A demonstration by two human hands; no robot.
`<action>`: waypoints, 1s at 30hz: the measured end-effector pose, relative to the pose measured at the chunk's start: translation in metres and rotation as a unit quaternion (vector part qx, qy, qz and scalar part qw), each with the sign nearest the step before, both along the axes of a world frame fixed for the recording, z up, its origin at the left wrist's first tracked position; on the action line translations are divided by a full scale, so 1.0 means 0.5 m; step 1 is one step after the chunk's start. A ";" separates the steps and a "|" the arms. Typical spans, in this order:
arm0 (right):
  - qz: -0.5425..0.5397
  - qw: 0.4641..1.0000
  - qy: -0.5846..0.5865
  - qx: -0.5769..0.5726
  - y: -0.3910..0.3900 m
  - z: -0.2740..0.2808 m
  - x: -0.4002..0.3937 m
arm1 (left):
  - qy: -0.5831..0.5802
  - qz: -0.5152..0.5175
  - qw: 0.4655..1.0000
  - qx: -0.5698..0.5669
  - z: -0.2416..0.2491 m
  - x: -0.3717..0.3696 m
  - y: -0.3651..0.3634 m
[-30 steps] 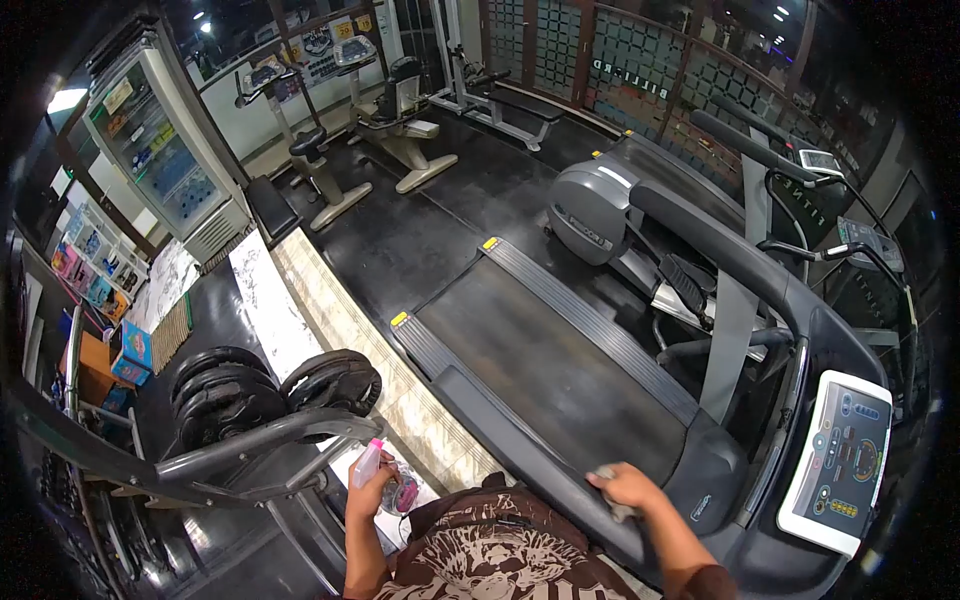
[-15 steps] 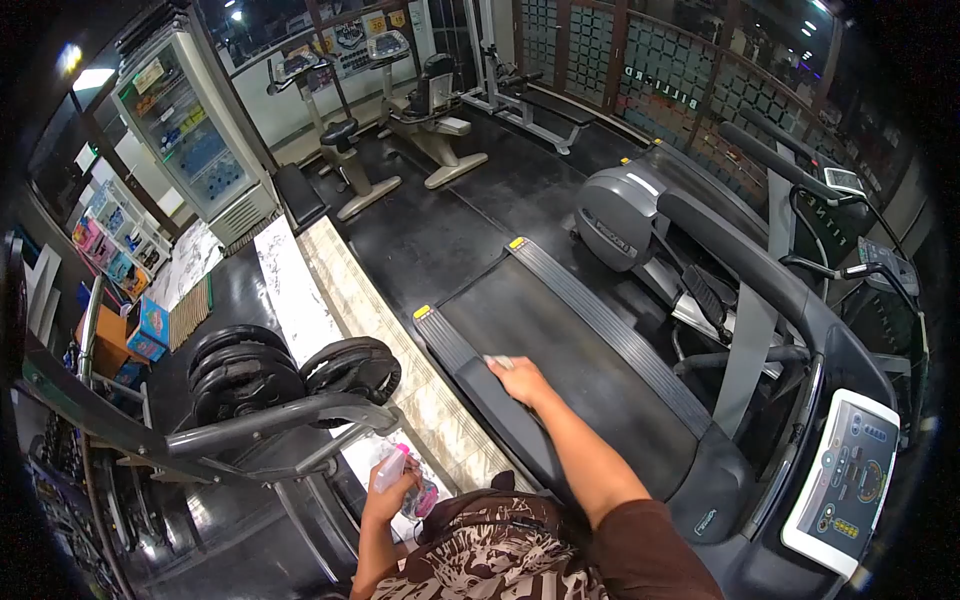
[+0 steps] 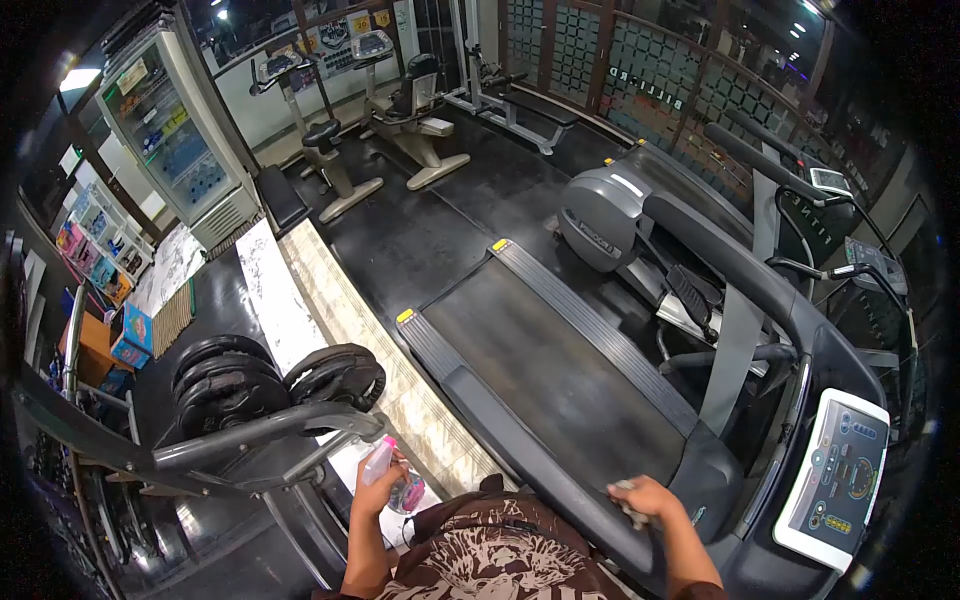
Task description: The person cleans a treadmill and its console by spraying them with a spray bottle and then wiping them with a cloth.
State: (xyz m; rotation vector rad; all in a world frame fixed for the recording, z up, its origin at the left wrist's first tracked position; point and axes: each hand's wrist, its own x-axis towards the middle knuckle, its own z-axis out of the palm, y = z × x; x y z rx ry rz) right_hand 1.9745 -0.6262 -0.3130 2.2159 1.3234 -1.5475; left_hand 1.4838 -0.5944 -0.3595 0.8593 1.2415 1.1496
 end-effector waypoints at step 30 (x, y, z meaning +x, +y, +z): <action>-0.051 0.995 0.067 0.048 -0.020 0.047 -0.020 | -0.025 -0.037 0.998 -0.035 -0.032 0.030 0.002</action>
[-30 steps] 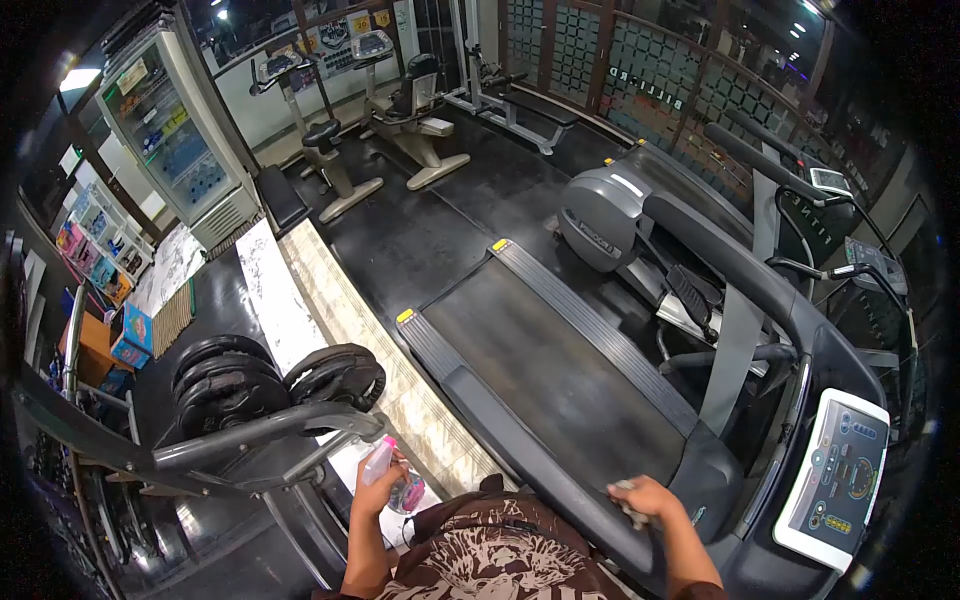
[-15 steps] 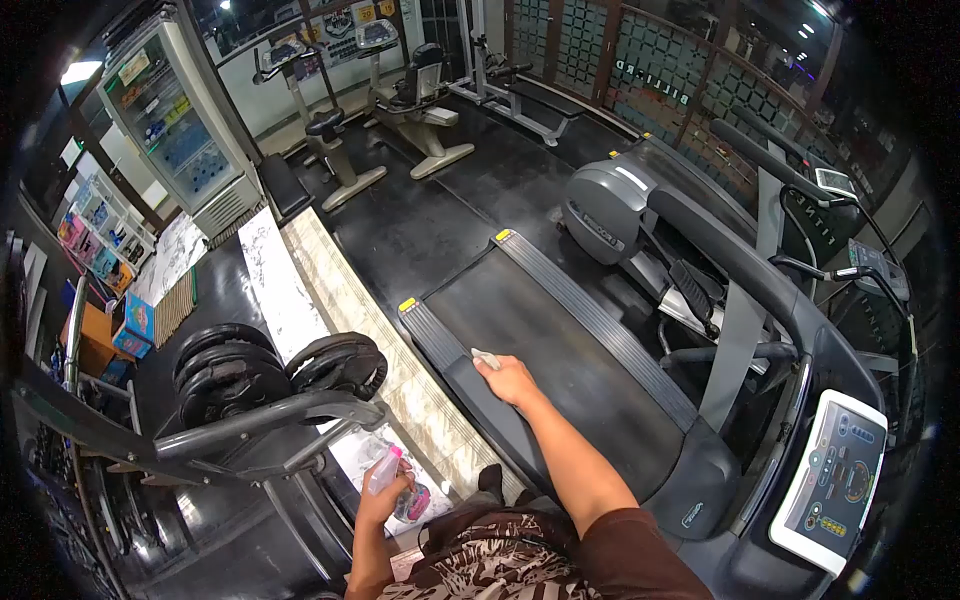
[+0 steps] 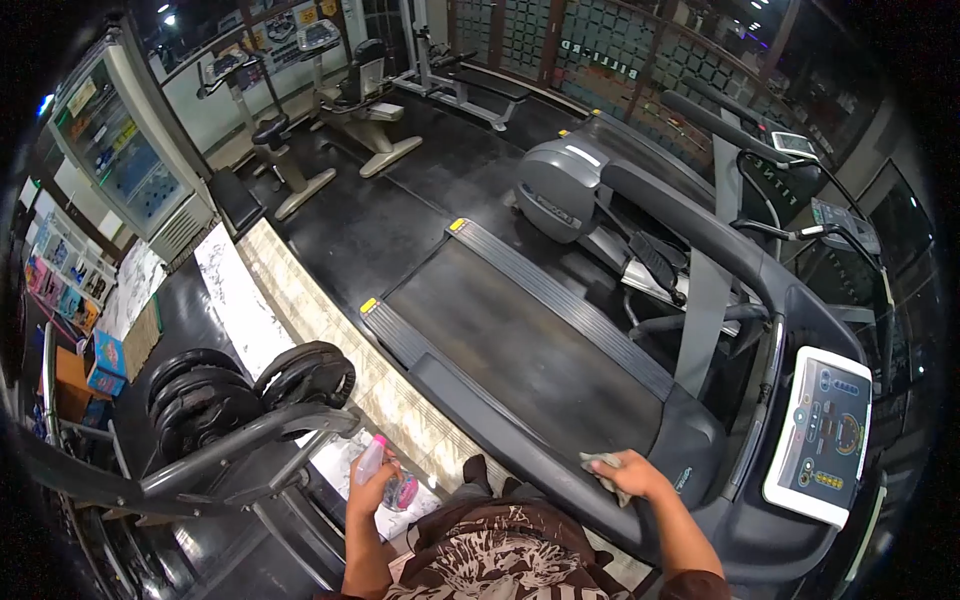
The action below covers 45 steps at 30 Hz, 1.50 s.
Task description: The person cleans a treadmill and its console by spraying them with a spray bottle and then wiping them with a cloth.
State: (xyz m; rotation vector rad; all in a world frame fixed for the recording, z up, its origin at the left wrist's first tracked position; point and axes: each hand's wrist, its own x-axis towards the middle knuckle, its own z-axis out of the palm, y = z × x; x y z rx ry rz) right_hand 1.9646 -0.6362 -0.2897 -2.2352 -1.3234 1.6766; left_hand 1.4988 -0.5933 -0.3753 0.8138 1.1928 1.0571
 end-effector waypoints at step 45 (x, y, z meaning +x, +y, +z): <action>0.222 0.954 -0.022 0.200 -0.183 0.026 0.202 | 0.110 -0.415 0.903 0.037 0.192 0.605 -0.451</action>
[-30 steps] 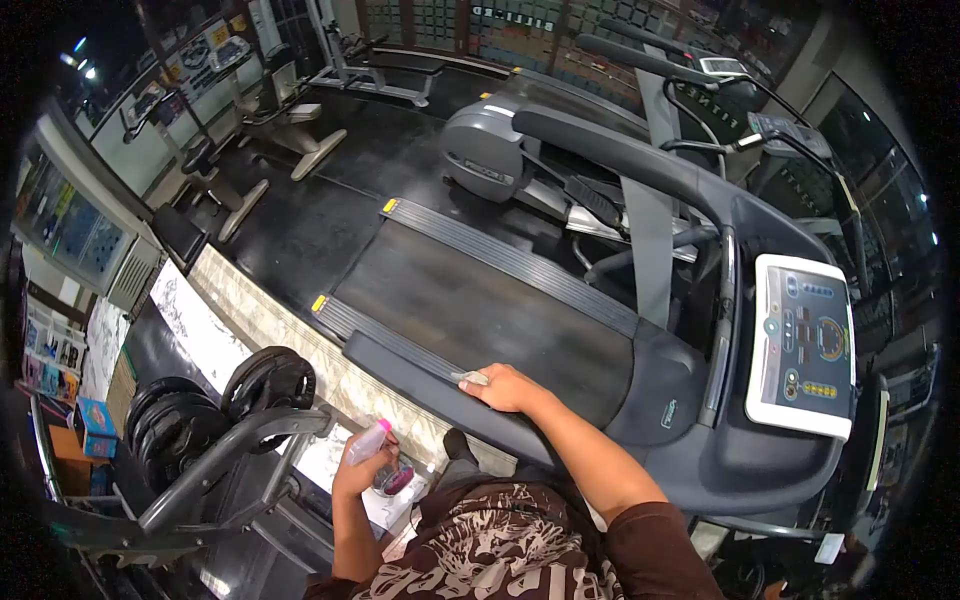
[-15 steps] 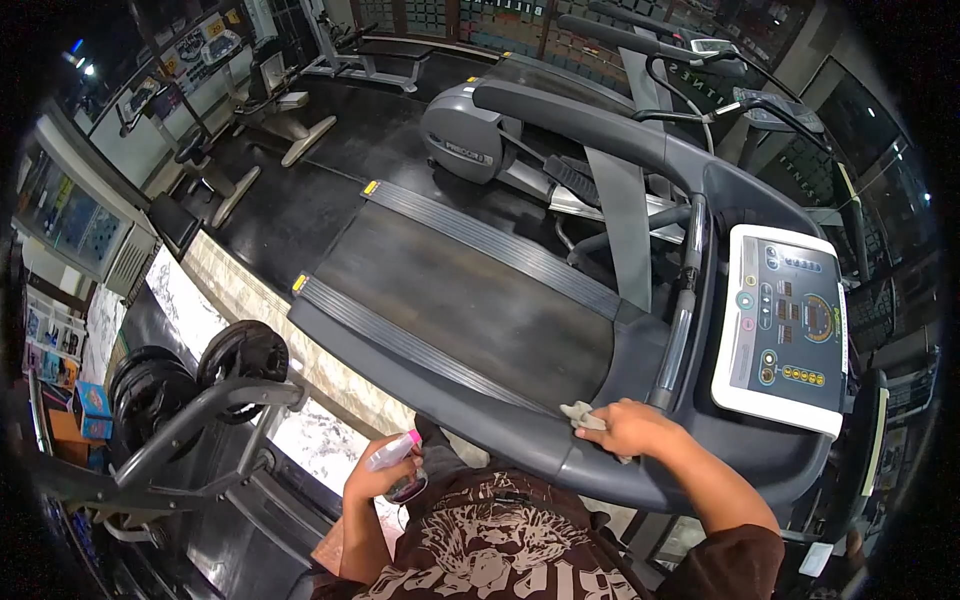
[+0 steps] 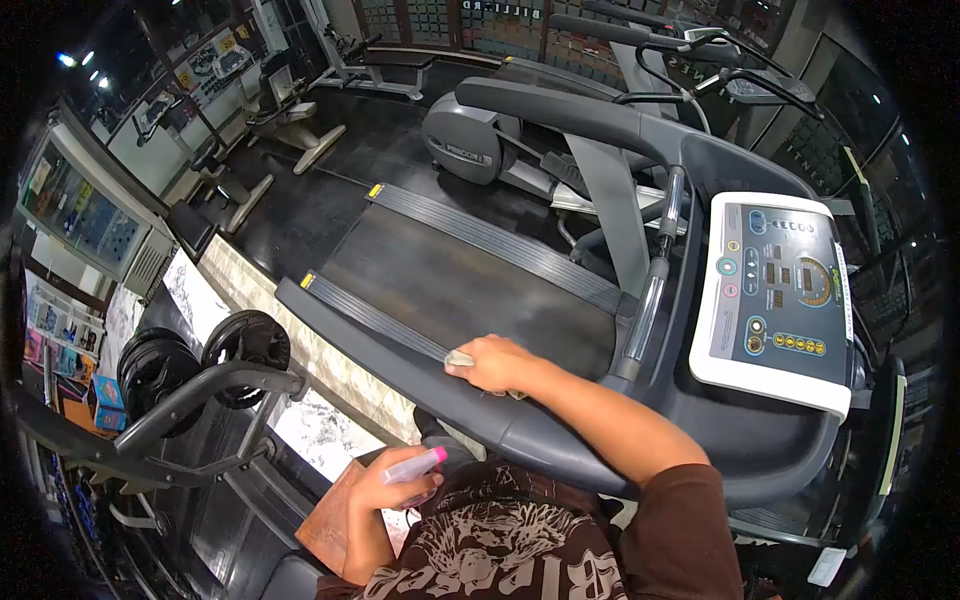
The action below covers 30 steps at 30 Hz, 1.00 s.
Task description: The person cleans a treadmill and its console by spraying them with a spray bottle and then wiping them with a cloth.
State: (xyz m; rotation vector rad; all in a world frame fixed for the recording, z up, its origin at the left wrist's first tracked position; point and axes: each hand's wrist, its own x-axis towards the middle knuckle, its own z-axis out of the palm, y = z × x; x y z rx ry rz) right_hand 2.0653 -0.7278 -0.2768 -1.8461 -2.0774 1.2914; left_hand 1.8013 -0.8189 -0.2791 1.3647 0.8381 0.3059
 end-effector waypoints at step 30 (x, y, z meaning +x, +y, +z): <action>0.065 0.959 -0.026 0.273 -0.190 -0.002 0.076 | 0.014 -0.024 0.998 0.059 -0.011 0.060 -0.023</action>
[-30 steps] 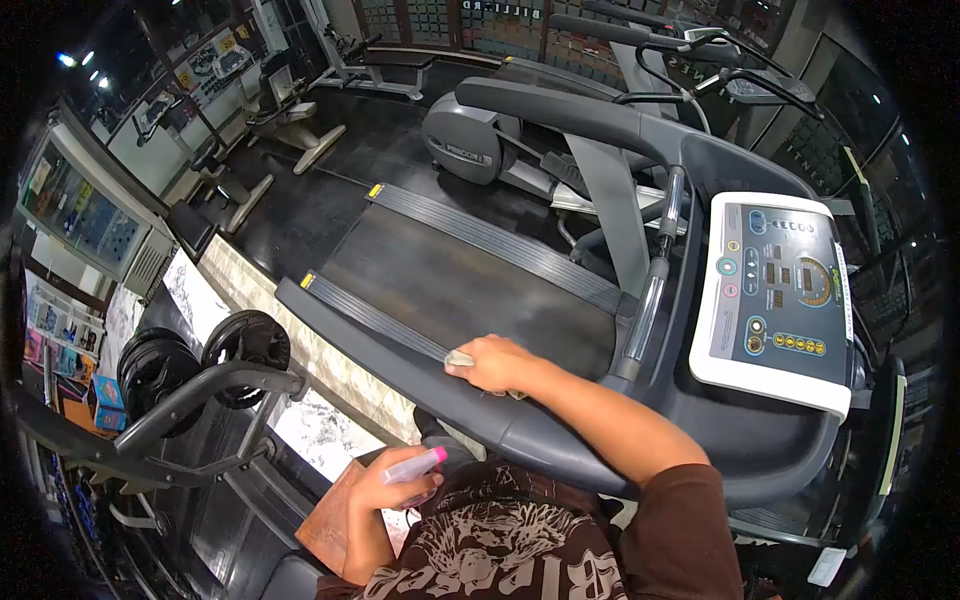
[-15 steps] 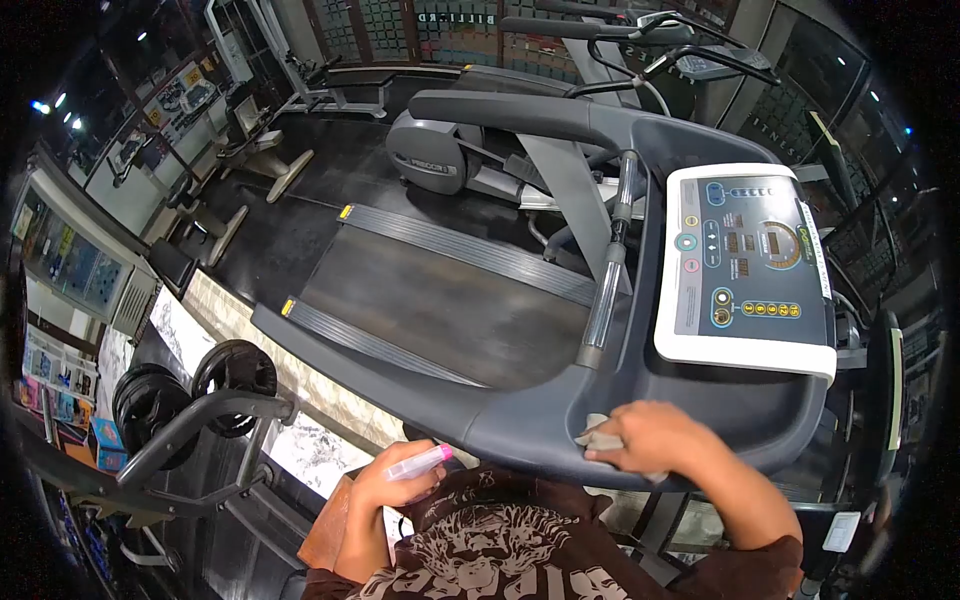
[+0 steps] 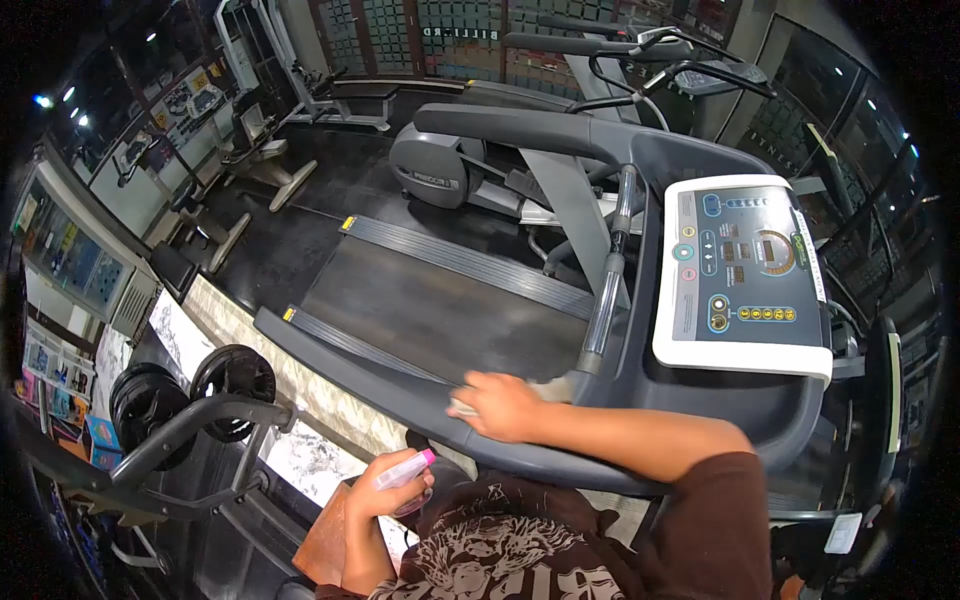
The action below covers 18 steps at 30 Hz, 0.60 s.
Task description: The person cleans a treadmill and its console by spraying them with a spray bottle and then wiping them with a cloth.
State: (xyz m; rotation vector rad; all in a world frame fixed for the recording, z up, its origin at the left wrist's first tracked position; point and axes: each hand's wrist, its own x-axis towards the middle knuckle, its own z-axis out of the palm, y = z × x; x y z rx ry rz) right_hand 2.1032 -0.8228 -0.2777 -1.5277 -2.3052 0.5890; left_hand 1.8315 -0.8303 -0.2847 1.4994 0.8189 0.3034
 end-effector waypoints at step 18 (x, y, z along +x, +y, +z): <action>-0.079 0.993 -0.013 -0.082 -0.153 0.116 0.159 | 0.001 0.015 1.000 -0.007 -0.018 -0.022 -0.018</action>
